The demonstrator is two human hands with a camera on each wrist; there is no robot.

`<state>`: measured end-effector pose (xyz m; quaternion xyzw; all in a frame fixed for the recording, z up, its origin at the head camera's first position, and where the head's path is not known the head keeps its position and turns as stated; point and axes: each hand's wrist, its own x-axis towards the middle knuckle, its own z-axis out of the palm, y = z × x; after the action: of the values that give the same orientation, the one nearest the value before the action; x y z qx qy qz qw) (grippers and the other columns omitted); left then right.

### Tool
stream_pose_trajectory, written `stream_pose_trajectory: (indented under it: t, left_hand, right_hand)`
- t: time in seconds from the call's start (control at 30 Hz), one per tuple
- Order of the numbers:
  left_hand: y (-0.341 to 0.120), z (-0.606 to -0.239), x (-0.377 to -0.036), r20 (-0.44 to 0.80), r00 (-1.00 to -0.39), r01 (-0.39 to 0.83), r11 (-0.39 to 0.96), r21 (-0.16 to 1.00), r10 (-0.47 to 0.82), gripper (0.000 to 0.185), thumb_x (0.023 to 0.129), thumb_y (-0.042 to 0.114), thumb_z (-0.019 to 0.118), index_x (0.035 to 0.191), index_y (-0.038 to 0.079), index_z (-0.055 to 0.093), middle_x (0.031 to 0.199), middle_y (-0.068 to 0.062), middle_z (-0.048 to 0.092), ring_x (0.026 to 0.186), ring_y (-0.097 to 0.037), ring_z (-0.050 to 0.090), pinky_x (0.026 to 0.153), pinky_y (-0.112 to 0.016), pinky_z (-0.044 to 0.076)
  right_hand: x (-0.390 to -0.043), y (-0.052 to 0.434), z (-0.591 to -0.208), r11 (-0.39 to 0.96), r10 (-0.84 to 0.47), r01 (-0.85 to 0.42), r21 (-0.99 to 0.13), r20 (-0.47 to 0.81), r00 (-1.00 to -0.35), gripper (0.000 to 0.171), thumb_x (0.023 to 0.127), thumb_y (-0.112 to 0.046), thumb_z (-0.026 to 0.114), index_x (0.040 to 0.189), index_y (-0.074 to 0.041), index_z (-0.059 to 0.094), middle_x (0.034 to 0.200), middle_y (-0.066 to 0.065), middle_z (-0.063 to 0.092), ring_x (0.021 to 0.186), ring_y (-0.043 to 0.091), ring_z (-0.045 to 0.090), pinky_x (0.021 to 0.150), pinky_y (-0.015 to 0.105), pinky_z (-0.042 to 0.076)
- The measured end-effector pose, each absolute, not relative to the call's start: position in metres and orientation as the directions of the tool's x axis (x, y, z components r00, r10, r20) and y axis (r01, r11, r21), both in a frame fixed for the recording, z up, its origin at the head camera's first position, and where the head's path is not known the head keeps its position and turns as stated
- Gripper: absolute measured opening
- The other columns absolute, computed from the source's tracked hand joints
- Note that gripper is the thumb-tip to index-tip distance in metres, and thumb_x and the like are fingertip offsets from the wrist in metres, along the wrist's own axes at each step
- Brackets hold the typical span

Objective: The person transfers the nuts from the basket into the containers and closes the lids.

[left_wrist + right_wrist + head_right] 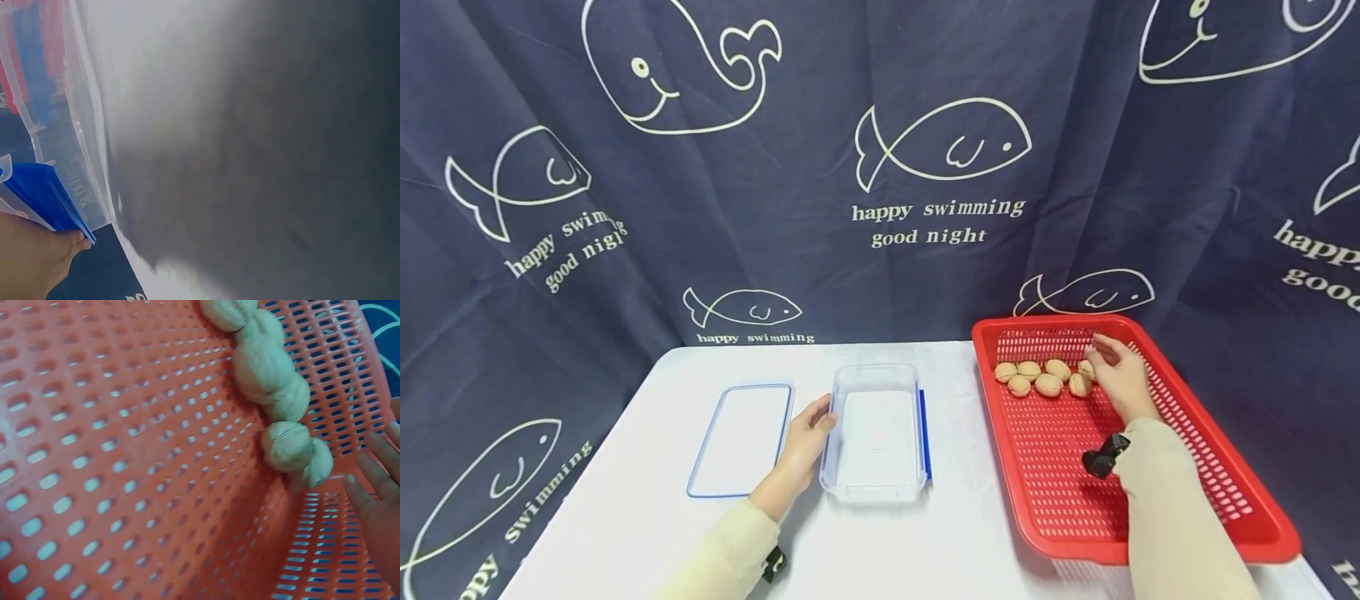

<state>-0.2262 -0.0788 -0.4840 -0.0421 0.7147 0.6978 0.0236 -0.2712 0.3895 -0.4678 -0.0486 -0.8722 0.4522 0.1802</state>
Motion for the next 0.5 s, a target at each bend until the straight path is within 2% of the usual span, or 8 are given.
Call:
stream_pose_trajectory:
  t: [0.1, 0.27, 0.3, 0.37, 0.5]
  left_hand:
    - [-0.079, -0.485, -0.227, -0.1, -0.995, -0.1, 0.013, 0.995, -0.032, 0.046, 0.097, 0.0, 0.048, 0.141, -0.008, 0.038, 0.144, -0.029, 0.04, 0.135, -0.04, 0.036, 0.113, -0.045, 0.033]
    - [-0.079, -0.484, -0.227, -0.093, -0.995, -0.094, 0.015, 0.995, -0.042, 0.046, 0.096, -0.001, 0.048, 0.14, -0.008, 0.039, 0.143, -0.029, 0.041, 0.135, -0.04, 0.037, 0.113, -0.044, 0.033]
    - [-0.079, -0.484, -0.227, -0.091, -0.995, -0.092, 0.02, 0.996, -0.043, 0.046, 0.096, -0.001, 0.048, 0.14, -0.008, 0.039, 0.142, -0.029, 0.041, 0.135, -0.04, 0.037, 0.113, -0.044, 0.033]
    - [-0.079, -0.483, -0.227, -0.094, -0.995, -0.095, 0.024, 0.995, -0.043, 0.046, 0.097, 0.0, 0.048, 0.141, -0.008, 0.039, 0.142, -0.029, 0.041, 0.135, -0.04, 0.037, 0.113, -0.044, 0.033]
    - [-0.078, -0.484, -0.226, -0.102, -0.994, -0.103, 0.024, 0.994, -0.043, 0.045, 0.097, 0.0, 0.048, 0.141, -0.007, 0.039, 0.142, -0.028, 0.041, 0.135, -0.04, 0.037, 0.113, -0.045, 0.033]
  right_hand:
    - [-0.272, 0.389, -0.474, 0.585, 0.253, -0.046, -0.81, 0.236, -0.938, 0.051, 0.099, -0.022, 0.051, 0.136, 0.011, 0.044, 0.129, 0.034, 0.051, 0.084, -0.023, 0.038, 0.07, -0.002, 0.036]
    - [-0.272, 0.391, -0.481, 0.601, 0.243, 0.003, -0.799, 0.179, -0.953, 0.055, 0.099, -0.025, 0.051, 0.138, 0.013, 0.04, 0.13, 0.038, 0.048, 0.088, -0.014, 0.044, 0.068, 0.001, 0.036]
    - [-0.271, 0.391, -0.481, 0.611, 0.239, 0.01, -0.792, 0.172, -0.956, 0.056, 0.099, -0.026, 0.05, 0.138, 0.013, 0.04, 0.13, 0.038, 0.048, 0.092, -0.008, 0.048, 0.067, 0.002, 0.036]
    - [-0.269, 0.392, -0.483, 0.63, 0.242, 0.026, -0.776, 0.164, -0.956, 0.057, 0.1, -0.028, 0.05, 0.137, 0.014, 0.04, 0.128, 0.039, 0.049, 0.093, 0.0, 0.05, 0.067, 0.004, 0.035]
    - [-0.268, 0.392, -0.486, 0.655, 0.248, 0.055, -0.754, 0.145, -0.958, 0.056, 0.1, -0.026, 0.049, 0.136, 0.016, 0.039, 0.126, 0.039, 0.049, 0.1, 0.024, 0.054, 0.064, 0.006, 0.035]
